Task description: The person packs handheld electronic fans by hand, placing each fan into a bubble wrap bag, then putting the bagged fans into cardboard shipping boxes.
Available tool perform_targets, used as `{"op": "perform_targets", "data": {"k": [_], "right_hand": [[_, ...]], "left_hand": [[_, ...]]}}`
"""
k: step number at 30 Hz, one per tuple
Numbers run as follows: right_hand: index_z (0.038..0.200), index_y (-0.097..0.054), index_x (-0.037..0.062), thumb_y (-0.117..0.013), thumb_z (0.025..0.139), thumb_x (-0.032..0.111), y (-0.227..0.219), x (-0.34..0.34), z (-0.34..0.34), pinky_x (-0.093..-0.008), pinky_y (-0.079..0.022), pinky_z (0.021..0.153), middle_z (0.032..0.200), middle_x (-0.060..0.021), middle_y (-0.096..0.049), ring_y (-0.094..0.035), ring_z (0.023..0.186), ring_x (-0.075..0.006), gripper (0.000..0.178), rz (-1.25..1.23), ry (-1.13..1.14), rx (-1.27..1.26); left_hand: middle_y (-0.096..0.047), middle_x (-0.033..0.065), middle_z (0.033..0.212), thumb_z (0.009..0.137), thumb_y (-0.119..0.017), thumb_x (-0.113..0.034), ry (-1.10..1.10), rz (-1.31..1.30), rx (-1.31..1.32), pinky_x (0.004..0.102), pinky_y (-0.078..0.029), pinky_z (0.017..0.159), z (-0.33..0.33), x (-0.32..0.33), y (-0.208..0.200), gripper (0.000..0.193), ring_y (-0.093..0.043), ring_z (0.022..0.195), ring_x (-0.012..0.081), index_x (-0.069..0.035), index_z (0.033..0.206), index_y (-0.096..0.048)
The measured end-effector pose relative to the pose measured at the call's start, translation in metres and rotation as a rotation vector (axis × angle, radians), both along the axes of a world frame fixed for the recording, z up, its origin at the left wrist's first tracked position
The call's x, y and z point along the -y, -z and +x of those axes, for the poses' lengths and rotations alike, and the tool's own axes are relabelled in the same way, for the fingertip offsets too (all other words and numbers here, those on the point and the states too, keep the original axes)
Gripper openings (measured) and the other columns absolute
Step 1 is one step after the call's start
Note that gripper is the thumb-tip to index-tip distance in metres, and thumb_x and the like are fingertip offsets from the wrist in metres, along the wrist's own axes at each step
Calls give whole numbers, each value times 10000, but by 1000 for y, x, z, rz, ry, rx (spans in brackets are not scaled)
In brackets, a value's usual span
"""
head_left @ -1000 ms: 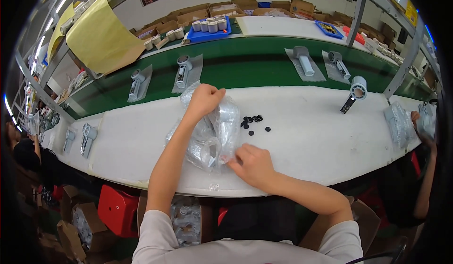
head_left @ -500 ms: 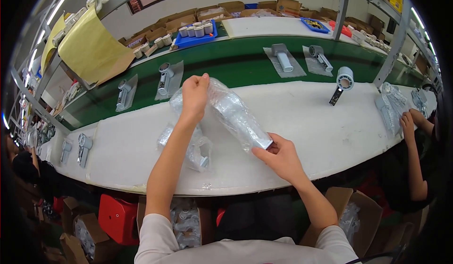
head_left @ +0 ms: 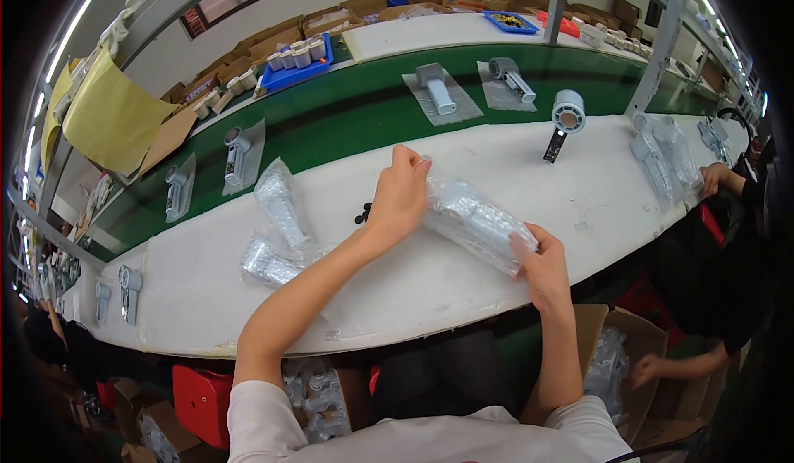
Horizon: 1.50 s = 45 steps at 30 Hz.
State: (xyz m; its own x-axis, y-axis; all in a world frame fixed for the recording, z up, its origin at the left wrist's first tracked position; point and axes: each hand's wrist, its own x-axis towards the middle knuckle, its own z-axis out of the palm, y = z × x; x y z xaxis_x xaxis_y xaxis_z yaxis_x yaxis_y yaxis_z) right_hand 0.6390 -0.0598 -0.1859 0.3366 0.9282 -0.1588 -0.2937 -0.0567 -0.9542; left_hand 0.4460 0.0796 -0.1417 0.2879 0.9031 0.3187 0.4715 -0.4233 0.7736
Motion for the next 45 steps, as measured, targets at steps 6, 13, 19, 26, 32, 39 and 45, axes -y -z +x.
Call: {"op": "perform_targets", "data": {"k": [6, 13, 19, 26, 32, 39, 45], "right_hand": [[1175, -545, -139, -671, 805, 13, -21, 26, 18, -247, -515, 496, 992, -209, -607, -569, 683, -176, 420, -105, 224, 281], [1160, -559, -60, -675, 805, -27, -32, 47, 21, -258, -561, 623, 1087, -174, -578, -587, 835, -208, 375, 299, 649, 558], [1053, -559, 16, -697, 766, -51, -28, -8, -12, -307, -486, 690, 1103, -122, -568, -574, 885, -216, 325, 698, 485, 922], [1018, -586, -8, -624, 751, -55, 17, -40, 4, -383, -471, 731, 1126, -164, -542, -551, 813, -289, 273, 383, 134, 1394], [990, -610, -34, -583, 791, -70, -15, 2, -44, -348, -479, 804, 1013, -150, -611, -584, 866, -295, 204, 601, -90, 1057], [1065, -631, -20, -633, 800, -4, 7, -23, -100, -307, -449, 677, 952, -122, -572, -511, 717, -253, 265, 632, -654, 600], [1126, -582, -30, -671, 781, 19, 0, -6, -98, -295, -438, 679, 977, -131, -536, -473, 705, -236, 359, 637, -559, 693]], "left_hand": [[-571, 128, 758, 948, -503, -146, -294, 137, 222, 363, -467, 640, -14, -48, 1, 172, -546, 678, 220, 22, 913, -487], [-616, 121, 888, 914, -580, -166, 37, -199, -46, 294, -482, 691, 4, -69, 9, 225, -558, 756, 177, 20, 1030, -529], [-611, 193, 988, 873, -620, -181, 115, -111, -425, 371, -496, 816, 1, -53, 4, 390, -610, 905, 321, 57, 1154, -492], [-629, 151, 1032, 861, -627, -157, -291, 69, -367, 348, -480, 820, -90, 24, -52, 240, -596, 913, 287, 37, 998, -596], [-621, 89, 818, 919, -594, -205, -559, -71, -130, 255, -460, 689, -205, 46, 6, 243, -563, 728, 171, 37, 919, -608], [-551, 28, 696, 978, -524, -229, -528, -192, 337, 191, -392, 598, -162, 65, 17, 310, -457, 640, 78, 32, 824, -589], [-521, 18, 676, 980, -518, -208, -702, 27, 206, 213, -376, 573, -132, 73, 11, 304, -420, 621, 87, 24, 788, -560]]}}
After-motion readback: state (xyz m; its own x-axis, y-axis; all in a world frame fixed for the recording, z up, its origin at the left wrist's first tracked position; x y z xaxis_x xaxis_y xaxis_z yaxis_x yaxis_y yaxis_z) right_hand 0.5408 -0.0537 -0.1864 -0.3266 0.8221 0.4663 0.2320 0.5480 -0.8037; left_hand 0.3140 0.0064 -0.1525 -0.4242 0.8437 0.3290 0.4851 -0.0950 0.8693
